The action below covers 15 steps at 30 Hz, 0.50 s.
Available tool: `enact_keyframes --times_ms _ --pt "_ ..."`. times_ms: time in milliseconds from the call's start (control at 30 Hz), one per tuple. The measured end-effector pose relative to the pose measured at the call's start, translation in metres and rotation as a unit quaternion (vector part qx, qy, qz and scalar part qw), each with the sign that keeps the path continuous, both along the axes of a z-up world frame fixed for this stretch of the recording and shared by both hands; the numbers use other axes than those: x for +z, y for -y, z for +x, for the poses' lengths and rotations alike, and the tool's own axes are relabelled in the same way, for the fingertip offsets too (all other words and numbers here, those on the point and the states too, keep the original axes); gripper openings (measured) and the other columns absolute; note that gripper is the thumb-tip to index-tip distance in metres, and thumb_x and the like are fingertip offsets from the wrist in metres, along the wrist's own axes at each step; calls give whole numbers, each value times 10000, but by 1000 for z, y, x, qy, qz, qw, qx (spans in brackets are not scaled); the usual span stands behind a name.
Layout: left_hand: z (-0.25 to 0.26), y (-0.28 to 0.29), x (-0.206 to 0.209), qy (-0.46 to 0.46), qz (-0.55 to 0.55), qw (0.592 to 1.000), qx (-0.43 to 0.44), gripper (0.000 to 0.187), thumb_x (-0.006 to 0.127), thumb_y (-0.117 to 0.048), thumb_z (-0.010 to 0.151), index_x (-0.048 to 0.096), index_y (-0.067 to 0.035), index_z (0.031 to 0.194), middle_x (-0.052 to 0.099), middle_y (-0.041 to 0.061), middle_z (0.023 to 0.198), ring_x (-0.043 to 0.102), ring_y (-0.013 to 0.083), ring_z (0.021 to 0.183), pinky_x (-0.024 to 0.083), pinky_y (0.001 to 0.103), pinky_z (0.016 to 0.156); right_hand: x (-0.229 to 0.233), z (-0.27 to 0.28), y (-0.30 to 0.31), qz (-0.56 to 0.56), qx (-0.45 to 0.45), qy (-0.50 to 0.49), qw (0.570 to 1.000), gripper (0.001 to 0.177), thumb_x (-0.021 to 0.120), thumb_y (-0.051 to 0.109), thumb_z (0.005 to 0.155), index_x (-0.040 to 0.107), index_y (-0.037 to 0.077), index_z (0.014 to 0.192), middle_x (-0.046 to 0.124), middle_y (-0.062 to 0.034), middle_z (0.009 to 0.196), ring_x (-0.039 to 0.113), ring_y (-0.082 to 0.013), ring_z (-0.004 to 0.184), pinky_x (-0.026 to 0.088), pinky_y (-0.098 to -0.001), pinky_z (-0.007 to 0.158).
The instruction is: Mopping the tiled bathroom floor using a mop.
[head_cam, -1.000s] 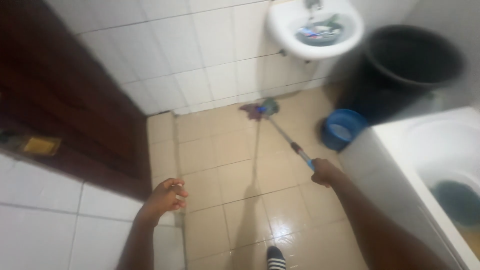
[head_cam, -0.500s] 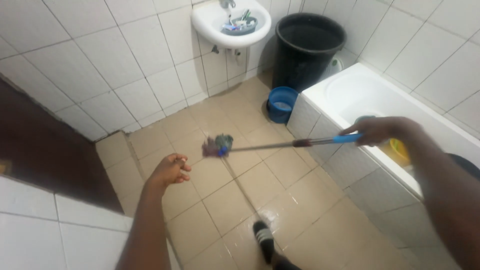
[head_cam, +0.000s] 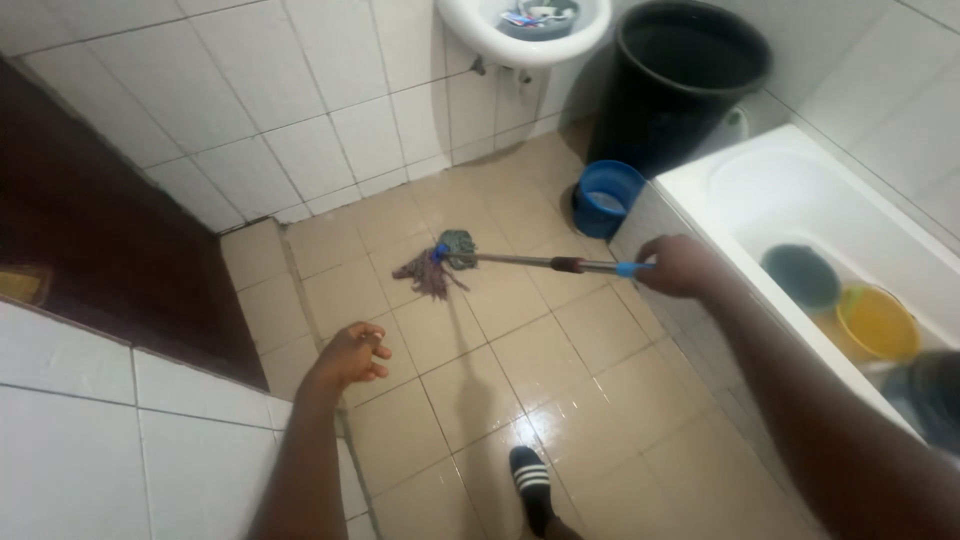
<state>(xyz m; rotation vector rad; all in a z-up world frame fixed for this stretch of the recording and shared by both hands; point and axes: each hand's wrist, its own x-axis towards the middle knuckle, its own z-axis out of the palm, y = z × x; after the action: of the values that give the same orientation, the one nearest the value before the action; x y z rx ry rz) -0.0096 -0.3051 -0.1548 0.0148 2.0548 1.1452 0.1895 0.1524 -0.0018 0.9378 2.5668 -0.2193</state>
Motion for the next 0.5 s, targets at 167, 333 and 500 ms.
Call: enact_keyframes --times_ms 167,333,500 --pt "3 36 23 45 25 996 78 361 470 -255 1026 588 -86 1323 726 125 1103 711 218 785 561 323 713 -31 -89 16 -3 36 -67 997 327 710 335 920 768 168 1195 756 -164 1103 717 -319 999 571 -452 908" --pt "2 89 46 34 33 982 181 399 442 -303 1030 577 -77 1329 725 143 1109 714 241 846 567 337 776 -59 -184 9 46 145 -94 984 324 649 338 932 805 108 1099 769 -188 1045 725 -373 975 582 -493 880" --pt "29 116 76 29 65 958 278 404 509 -301 996 577 -74 1324 721 156 1132 719 253 899 568 355 817 -81 -250 16 35 213 -144 966 332 666 357 916 793 67 1014 769 -223 999 717 -413 977 555 -496 919"
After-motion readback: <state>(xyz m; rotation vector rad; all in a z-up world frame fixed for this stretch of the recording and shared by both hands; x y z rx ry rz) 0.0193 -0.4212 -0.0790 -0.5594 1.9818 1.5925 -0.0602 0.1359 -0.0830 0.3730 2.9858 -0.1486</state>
